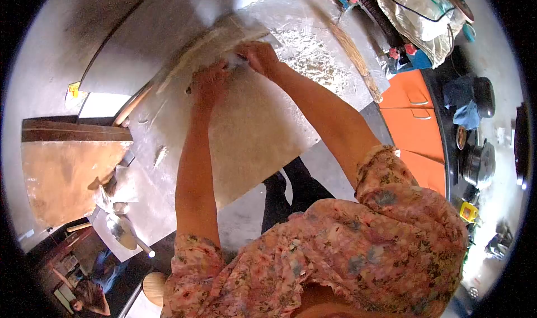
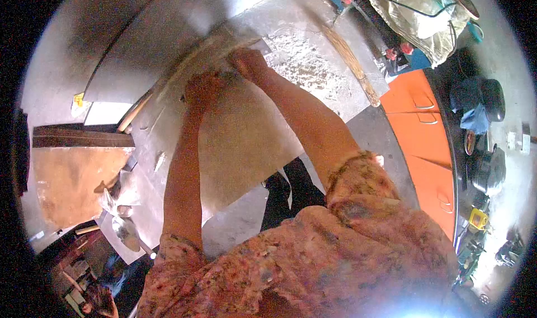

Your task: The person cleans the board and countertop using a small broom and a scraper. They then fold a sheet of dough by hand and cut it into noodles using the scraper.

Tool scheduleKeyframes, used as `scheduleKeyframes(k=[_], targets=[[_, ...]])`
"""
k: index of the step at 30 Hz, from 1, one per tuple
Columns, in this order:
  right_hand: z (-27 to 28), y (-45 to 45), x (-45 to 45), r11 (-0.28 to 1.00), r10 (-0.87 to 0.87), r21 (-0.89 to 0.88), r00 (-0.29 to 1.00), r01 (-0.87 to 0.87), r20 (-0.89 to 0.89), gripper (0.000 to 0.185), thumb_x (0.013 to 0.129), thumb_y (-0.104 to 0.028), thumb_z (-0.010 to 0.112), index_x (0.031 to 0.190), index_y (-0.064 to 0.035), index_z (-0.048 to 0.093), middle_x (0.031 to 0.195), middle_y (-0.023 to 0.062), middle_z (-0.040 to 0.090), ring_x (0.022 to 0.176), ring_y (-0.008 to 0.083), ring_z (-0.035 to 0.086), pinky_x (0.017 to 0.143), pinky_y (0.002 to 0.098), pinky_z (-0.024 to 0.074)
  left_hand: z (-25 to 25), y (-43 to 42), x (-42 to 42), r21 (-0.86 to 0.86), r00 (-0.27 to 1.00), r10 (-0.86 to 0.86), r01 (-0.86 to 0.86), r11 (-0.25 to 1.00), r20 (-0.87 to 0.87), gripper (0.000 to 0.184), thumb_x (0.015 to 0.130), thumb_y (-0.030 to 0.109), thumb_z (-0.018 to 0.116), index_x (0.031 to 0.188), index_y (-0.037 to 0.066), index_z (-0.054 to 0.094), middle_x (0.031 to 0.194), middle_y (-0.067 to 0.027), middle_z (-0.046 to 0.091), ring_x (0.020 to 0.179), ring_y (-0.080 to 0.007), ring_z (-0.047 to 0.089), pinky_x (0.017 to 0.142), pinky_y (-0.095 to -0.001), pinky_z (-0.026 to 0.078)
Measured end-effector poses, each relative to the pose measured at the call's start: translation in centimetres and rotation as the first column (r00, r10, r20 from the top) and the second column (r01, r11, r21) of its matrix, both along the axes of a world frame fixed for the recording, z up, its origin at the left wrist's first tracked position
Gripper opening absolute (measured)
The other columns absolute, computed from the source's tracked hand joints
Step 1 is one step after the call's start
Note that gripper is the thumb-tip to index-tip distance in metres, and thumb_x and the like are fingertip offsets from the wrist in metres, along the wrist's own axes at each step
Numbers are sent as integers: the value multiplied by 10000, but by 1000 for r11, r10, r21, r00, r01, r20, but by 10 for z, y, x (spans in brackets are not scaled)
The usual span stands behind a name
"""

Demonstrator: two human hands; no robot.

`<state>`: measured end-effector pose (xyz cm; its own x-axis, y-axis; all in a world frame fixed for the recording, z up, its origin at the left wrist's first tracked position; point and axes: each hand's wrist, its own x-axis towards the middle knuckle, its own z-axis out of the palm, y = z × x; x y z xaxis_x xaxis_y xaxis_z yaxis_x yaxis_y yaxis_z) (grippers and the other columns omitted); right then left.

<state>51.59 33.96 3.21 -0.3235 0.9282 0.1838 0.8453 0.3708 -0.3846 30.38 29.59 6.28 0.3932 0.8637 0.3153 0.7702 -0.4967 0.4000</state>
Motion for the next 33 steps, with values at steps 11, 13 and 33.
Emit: scheduleKeyframes(k=[11, 13, 33], targets=[[-8, 9, -3, 993, 90, 69, 996, -92, 28, 345, 839, -136, 537, 1166, -157, 643, 1129, 107, 664, 1001, 326, 641, 849, 414, 531, -21, 23, -18, 85, 913, 20, 16, 996, -408, 315, 891, 366, 587, 1156, 218, 673, 1048, -60, 696, 860, -302, 639, 786, -447, 526], [13, -31, -15, 988, 9, -153, 995, 6, 97, 315, 875, -109, 512, 1166, -129, 630, 1131, 84, 664, 1028, 308, 636, 862, 408, 528, -13, -6, -21, -29, 894, 11, -27, 999, -449, 323, 895, 362, 580, 1178, 231, 663, 1080, -44, 692, 854, -295, 634, 800, -441, 523], [18, -292, -48, 990, 60, 128, 998, -64, 38, 320, 831, -114, 568, 1146, -99, 625, 1260, 78, 609, 1169, 262, 578, 1006, 394, 463, -10, -245, -60, -163, 970, -162, 132, 978, -183, 352, 823, 202, 643, 1174, 174, 648, 1230, -38, 646, 888, -312, 611, 822, -457, 459]])
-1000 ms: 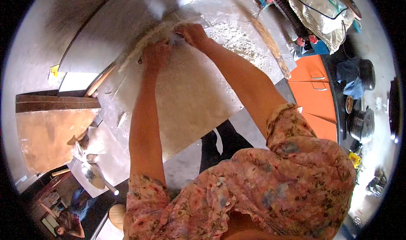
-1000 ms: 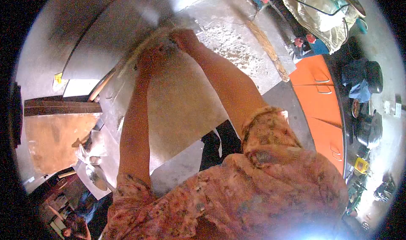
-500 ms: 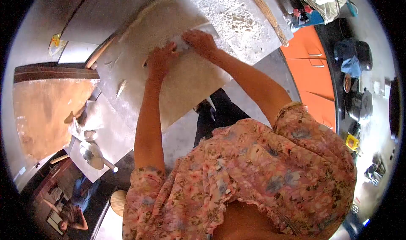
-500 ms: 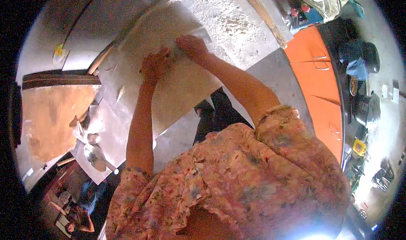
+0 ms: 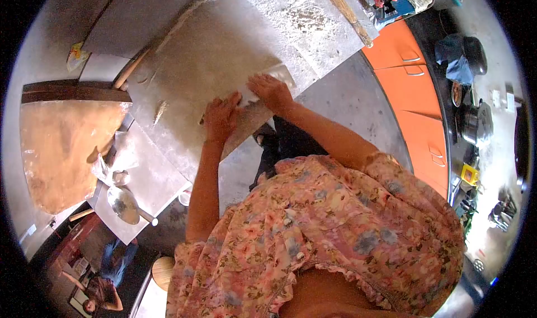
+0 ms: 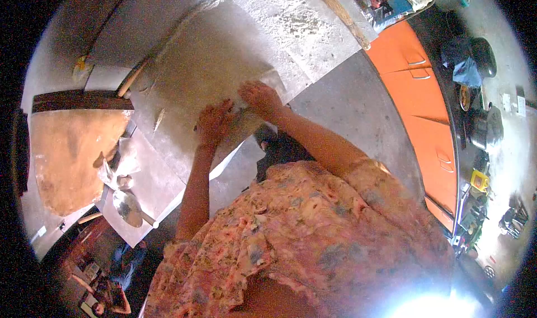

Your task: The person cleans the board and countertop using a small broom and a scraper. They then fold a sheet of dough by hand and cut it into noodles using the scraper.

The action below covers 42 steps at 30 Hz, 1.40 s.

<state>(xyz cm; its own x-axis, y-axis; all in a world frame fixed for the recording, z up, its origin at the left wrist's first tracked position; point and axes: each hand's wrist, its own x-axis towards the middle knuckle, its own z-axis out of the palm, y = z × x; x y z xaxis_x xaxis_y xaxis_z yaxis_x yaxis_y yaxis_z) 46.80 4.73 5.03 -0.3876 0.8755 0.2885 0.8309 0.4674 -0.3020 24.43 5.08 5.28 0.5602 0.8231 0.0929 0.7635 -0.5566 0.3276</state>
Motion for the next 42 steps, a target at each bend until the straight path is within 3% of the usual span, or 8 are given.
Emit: scheduleKeyframes(k=[11, 16, 20, 23, 29, 35, 37, 42], targets=[[30, 170, 18, 957, 20, -289, 994, 11, 103, 352, 848, -15, 502, 1154, -120, 643, 1164, 78, 658, 1017, 287, 647, 873, 419, 515, 25, 138, 20, 91, 991, 116, -121, 988, 64, 266, 889, 311, 589, 1106, 191, 687, 1004, -92, 690, 830, -321, 610, 790, -444, 479], [-4, 58, 12, 994, 83, -79, 987, -72, 137, 363, 863, -97, 501, 1213, -144, 584, 1152, 75, 635, 1052, 272, 619, 866, 412, 515, 22, 47, 0, 272, 998, 35, -21, 962, -46, 247, 870, 270, 607, 1082, 175, 690, 941, -87, 688, 793, -317, 609, 732, -447, 474], [23, -76, -19, 967, 144, -217, 989, -131, 45, 391, 843, -146, 565, 1226, -71, 582, 1310, 119, 566, 1203, 288, 550, 1052, 403, 415, 63, -69, -19, -179, 983, 20, -53, 982, -184, 347, 820, 201, 660, 1164, 158, 644, 1067, -64, 688, 796, -296, 608, 742, -439, 461], [3, -108, -38, 990, 89, -98, 987, -103, -137, 424, 810, -147, 609, 1224, -61, 582, 1329, 130, 550, 1233, 292, 524, 1074, 406, 392, 27, -105, -42, -85, 985, 22, -7, 996, 174, 373, 836, 154, 635, 1209, 143, 624, 1187, -56, 654, 838, -296, 591, 753, -435, 451], [-31, 6, -18, 992, 81, 104, 996, -75, -49, 350, 838, -151, 567, 1182, -99, 605, 1303, 105, 567, 1219, 294, 529, 1018, 392, 441, -16, -1, -25, 88, 1000, 26, -27, 996, 6, 348, 851, 200, 617, 1192, 131, 633, 1206, -85, 643, 832, -319, 584, 773, -459, 452], [41, 179, 18, 924, 31, -383, 995, 8, 96, 268, 865, -99, 512, 1107, -148, 617, 1131, 79, 647, 1060, 258, 615, 862, 399, 508, -7, 171, 14, 243, 991, -119, 129, 961, -58, 299, 904, 300, 584, 1125, 118, 671, 1086, -102, 683, 895, -345, 610, 818, -444, 476], [34, 169, 31, 920, 3, -391, 1000, -2, 2, 301, 874, -92, 505, 1148, -154, 614, 1151, 86, 646, 1070, 269, 612, 886, 405, 503, 13, 182, 29, -14, 999, -5, 5, 1000, -52, 290, 910, 285, 575, 1130, 120, 669, 1064, -103, 690, 917, -342, 617, 831, -436, 482], [4, 27, 58, 976, -112, -197, 989, 91, -98, 360, 888, -172, 537, 1238, -116, 594, 1277, 133, 595, 1164, 296, 575, 983, 433, 458, 22, 63, 46, 53, 981, -196, 196, 979, 3, 327, 830, 246, 670, 1132, 121, 660, 1091, -91, 688, 863, -319, 622, 778, -451, 481]])
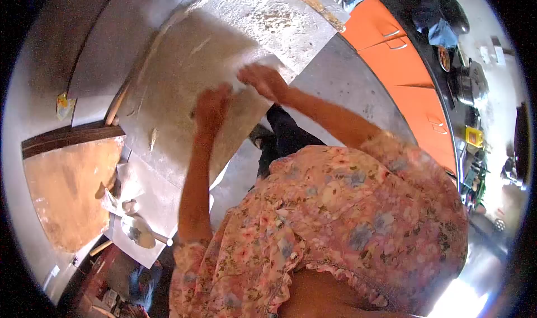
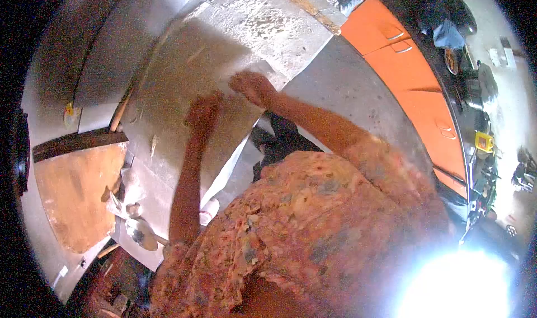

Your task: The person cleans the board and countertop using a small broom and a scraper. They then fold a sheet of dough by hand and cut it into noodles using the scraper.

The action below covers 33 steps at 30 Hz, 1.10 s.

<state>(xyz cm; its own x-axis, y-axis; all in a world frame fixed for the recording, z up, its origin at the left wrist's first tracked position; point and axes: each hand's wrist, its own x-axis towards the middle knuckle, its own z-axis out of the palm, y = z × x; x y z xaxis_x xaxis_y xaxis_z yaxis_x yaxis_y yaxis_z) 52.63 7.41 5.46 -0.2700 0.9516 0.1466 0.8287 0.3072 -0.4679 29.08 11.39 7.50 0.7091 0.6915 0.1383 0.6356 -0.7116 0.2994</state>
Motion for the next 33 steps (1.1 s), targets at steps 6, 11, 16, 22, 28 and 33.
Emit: scheduleKeyframes(k=[6, 11, 16, 22, 28, 33], targets=[[-8, -81, 16, 988, -36, 149, 999, 38, -16, 421, 821, -63, 536, 1238, -73, 597, 1328, 117, 571, 1244, 286, 529, 1096, 425, 380, -30, -82, 31, 152, 981, -120, 97, 984, 150, 349, 840, 241, 652, 1147, 78, 628, 1188, -88, 657, 807, -317, 607, 736, -430, 475], [-23, -10, 43, 991, 72, 112, 997, -67, -40, 517, 763, -20, 525, 1267, -114, 590, 1355, 90, 555, 1279, 271, 499, 1110, 423, 363, -22, -39, 50, 64, 982, 10, -22, 998, 189, 356, 860, 265, 626, 1168, 87, 626, 1202, -103, 648, 813, -331, 597, 752, -459, 470], [-38, 79, 54, 971, 141, 192, 990, -140, 7, 529, 760, -21, 502, 1271, -131, 585, 1339, 83, 563, 1259, 274, 511, 1084, 397, 397, -40, 34, 54, 160, 986, 37, -64, 985, 162, 342, 864, 233, 610, 1177, 95, 620, 1209, -93, 644, 852, -345, 607, 786, -451, 474], [-39, 174, 60, 982, 168, 90, 986, -167, 1, 388, 844, -103, 515, 1218, -151, 609, 1247, 81, 614, 1143, 317, 579, 973, 399, 478, -63, 96, 71, 253, 966, 218, -178, 951, -140, 317, 879, 244, 602, 1179, 148, 634, 1217, -90, 632, 945, -321, 620, 841, -448, 475], [-36, 260, 63, 910, 413, -55, 888, -411, 202, 291, 883, -185, 546, 1152, -166, 654, 1151, 115, 646, 1074, 330, 606, 940, 480, 474, 13, 106, 107, 6, 846, 533, -533, 846, -8, 241, 891, 236, 603, 1103, 140, 667, 1155, -91, 658, 944, -313, 623, 856, -436, 480], [44, 129, 166, 900, 228, 386, 973, -200, -26, 533, 801, -76, 607, 1324, -108, 510, 1329, 137, 531, 1261, 331, 481, 1112, 445, 317, 6, 10, 159, 96, 851, 469, -501, 860, 237, 206, 891, 233, 612, 1053, 128, 684, 1104, -83, 683, 935, -290, 637, 842, -408, 478]])
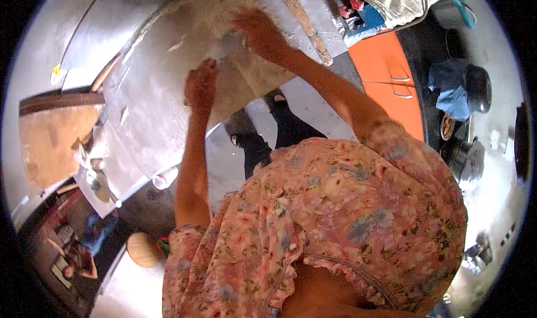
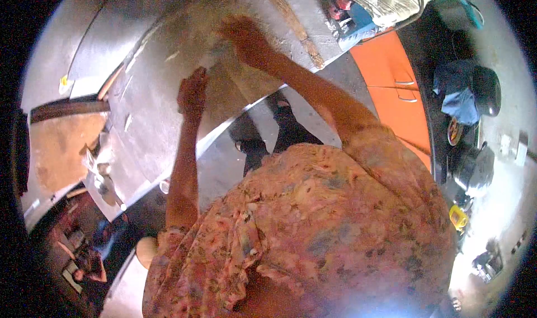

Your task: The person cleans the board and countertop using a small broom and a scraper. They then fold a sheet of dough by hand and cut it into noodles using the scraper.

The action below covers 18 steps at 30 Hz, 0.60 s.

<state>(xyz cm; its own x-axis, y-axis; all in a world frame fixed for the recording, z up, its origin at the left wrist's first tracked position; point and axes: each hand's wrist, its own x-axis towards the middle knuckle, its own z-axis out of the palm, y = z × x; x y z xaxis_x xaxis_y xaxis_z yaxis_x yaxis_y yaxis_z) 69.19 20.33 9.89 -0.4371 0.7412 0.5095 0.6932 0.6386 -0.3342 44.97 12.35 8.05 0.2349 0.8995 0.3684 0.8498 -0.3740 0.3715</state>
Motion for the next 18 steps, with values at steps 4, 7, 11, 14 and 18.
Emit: scheduleKeyframes(k=[4, 7, 11, 14, 18], targets=[[-5, -92, 46, 806, -509, -525, 773, 273, -379, 611, 813, -144, 694, 1351, -40, 424, 1333, 204, 469, 1222, 371, 494, 1062, 472, 372, -7, -75, 63, -147, 970, -23, -14, 989, -244, 200, 847, 175, 655, 1033, 109, 687, 1151, -74, 675, 972, -272, 640, 841, -408, 475], [-40, -127, 64, 633, -670, -740, 639, 227, -378, 696, 816, -172, 738, 1372, -20, 349, 1324, 203, 433, 1158, 348, 538, 904, 448, 521, -6, -107, 91, -23, 994, -111, 112, 994, 7, 230, 819, 149, 685, 1043, 98, 679, 1144, -51, 678, 961, -255, 638, 818, -397, 484], [-51, -143, 94, 736, -626, -462, 757, 494, -188, 668, 823, -164, 746, 1336, 13, 356, 1283, 190, 459, 1054, 287, 599, 674, 381, 625, -20, -129, 108, -85, 987, -71, 84, 993, 145, 299, 827, 239, 694, 1105, 135, 654, 1204, -32, 653, 957, -268, 623, 828, -400, 494], [-39, -157, 101, 499, -766, -855, 535, 145, -356, 563, 797, -155, 760, 1223, 62, 462, 1135, 199, 559, 983, 301, 632, 696, 406, 621, -23, -135, 108, -72, 989, -121, 128, 989, 89, 312, 798, 214, 706, 1090, 109, 666, 1195, -59, 651, 924, -262, 610, 820, -401, 481], [-32, -166, 104, 368, -849, -894, 300, -256, -435, 394, 769, -85, 760, 1060, 85, 557, 913, 164, 637, 773, 273, 682, 563, 376, 638, -23, -146, 97, -72, 996, -13, 20, 997, 94, 388, 792, 267, 712, 1146, 117, 657, 1204, -47, 647, 950, -253, 592, 820, -395, 472]])
